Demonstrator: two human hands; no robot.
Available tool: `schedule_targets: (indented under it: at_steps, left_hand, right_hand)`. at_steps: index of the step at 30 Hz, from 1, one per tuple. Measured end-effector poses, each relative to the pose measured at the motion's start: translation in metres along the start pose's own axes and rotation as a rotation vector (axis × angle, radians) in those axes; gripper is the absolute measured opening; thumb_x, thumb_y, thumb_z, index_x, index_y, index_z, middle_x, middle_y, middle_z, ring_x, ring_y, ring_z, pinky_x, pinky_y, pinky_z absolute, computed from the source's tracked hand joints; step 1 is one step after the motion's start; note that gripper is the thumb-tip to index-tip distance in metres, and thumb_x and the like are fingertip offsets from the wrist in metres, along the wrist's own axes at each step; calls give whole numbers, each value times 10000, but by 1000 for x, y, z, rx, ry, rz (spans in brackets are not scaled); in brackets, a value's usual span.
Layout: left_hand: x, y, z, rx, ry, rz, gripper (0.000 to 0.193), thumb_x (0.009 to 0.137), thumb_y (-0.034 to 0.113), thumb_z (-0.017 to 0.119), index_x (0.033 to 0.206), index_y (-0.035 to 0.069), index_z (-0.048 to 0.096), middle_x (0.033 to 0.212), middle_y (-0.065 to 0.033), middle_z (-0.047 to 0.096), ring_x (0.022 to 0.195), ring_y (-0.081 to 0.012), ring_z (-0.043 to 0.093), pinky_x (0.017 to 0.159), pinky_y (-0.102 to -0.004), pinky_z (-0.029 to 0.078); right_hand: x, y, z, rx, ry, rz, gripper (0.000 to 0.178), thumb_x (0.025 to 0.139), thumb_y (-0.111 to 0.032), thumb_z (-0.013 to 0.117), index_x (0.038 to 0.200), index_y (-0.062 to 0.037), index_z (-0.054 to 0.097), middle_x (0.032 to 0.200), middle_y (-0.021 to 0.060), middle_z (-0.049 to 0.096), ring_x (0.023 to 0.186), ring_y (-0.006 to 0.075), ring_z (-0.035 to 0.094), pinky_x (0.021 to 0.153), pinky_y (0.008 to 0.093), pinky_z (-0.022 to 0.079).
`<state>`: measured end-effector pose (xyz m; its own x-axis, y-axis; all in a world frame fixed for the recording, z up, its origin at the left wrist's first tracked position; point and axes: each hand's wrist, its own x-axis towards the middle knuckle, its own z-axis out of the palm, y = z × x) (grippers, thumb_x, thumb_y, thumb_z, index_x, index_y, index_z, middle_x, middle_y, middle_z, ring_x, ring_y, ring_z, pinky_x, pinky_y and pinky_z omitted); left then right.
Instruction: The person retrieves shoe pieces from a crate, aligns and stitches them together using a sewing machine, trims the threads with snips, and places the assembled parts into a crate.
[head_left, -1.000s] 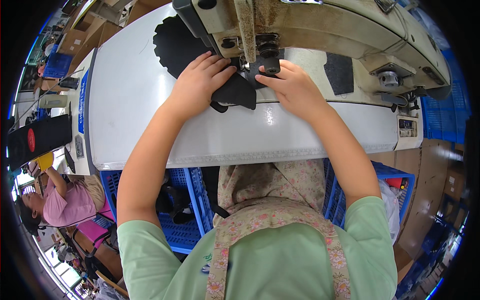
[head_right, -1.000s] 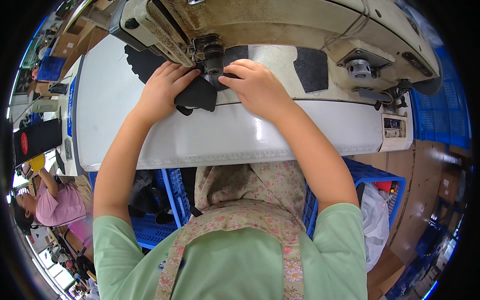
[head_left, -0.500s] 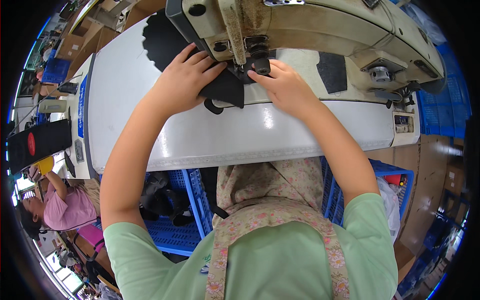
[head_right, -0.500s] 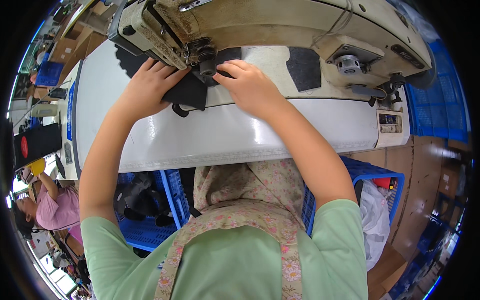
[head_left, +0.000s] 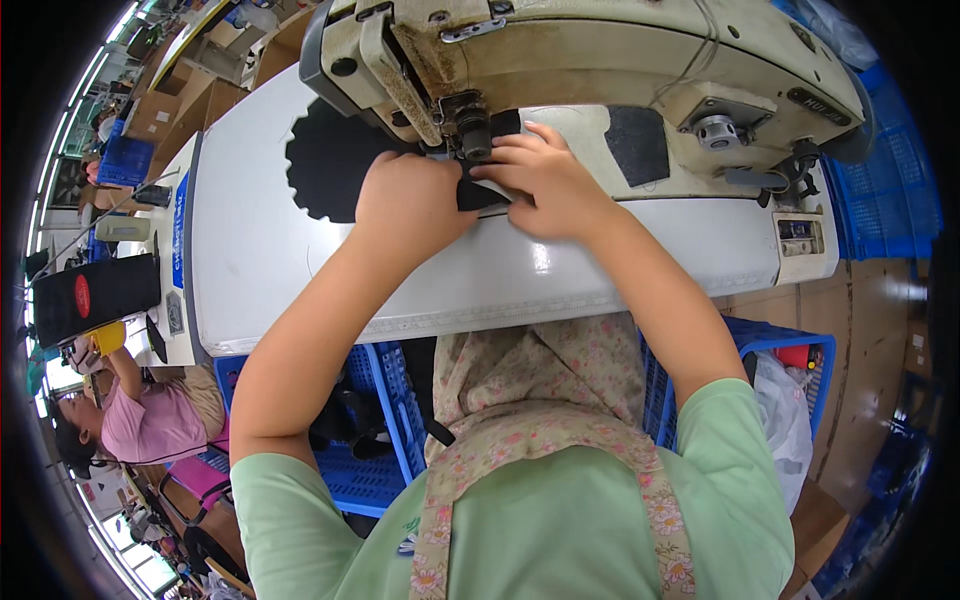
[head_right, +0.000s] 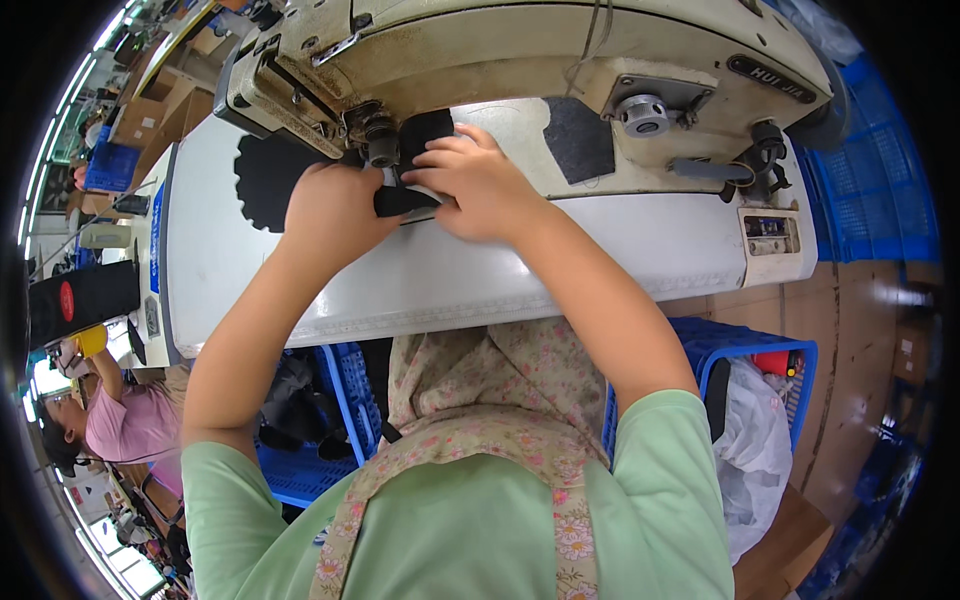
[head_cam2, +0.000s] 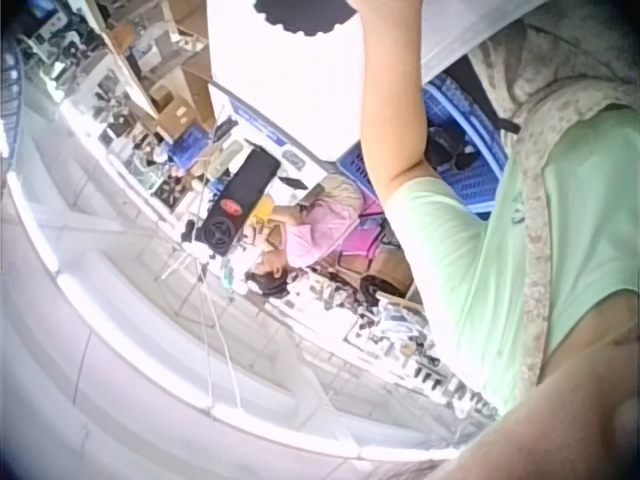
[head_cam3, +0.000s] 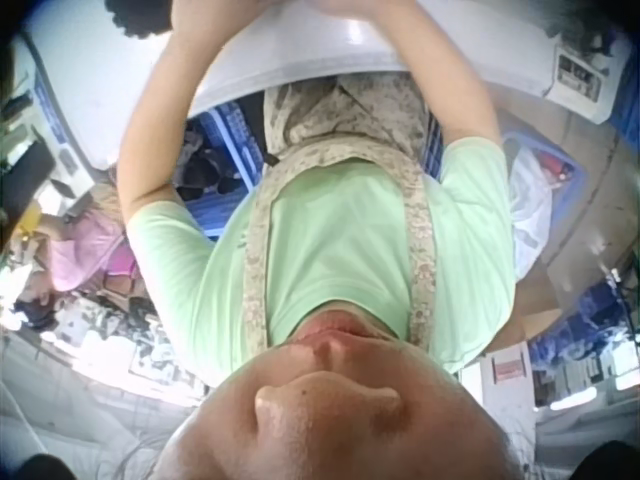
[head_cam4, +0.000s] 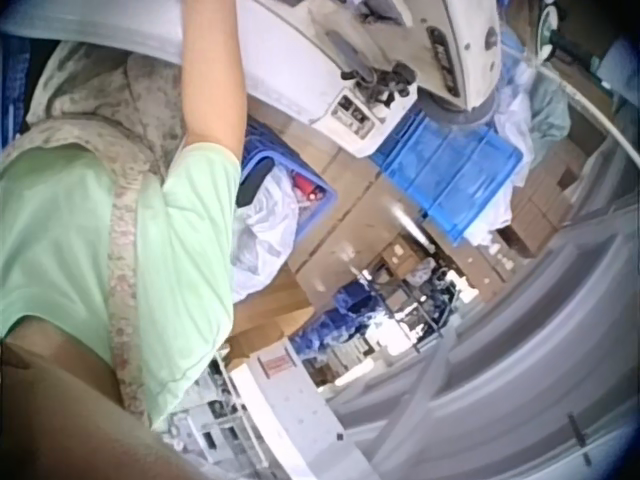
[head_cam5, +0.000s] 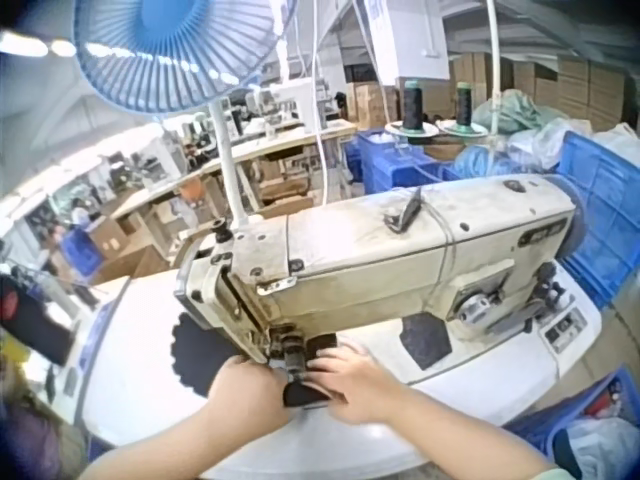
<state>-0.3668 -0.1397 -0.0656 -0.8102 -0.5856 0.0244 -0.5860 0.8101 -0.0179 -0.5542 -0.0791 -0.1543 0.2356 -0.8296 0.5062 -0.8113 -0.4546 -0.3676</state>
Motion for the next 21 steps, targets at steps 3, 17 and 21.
schedule_targets:
  at_steps: [3, 17, 21]
  left_hand:
    - [-5, -2, 10, -54, 57, -17, 280, 659, 302, 751, 774, 66, 654, 708, -113, 653, 755, -297, 632, 740, -409, 466]
    - [-24, -31, 32, -250, 100, 142, 458, 596, 69, 704, 1033, 32, 572, 1113, -163, 622, 1114, -343, 558, 986, -413, 420]
    - [-17, -33, 18, -204, -1, 151, 430, 583, 62, 695, 995, 41, 573, 1059, -150, 630, 1066, -333, 572, 964, -408, 417]
  right_hand:
    - [-5, -5, -2, 47, 4, -72, 366, 720, -153, 632, 1078, -123, 703, 1165, 60, 640, 1199, 265, 533, 1108, 526, 270]
    - [-3, -5, 1, 91, -102, -41, 293, 769, -99, 553, 975, -146, 755, 1149, 40, 666, 1207, 259, 550, 1106, 560, 264]
    - [-1, -7, -1, 96, -153, -36, 293, 769, -99, 551, 966, -158, 760, 1172, 41, 660, 1229, 268, 535, 1113, 570, 249]
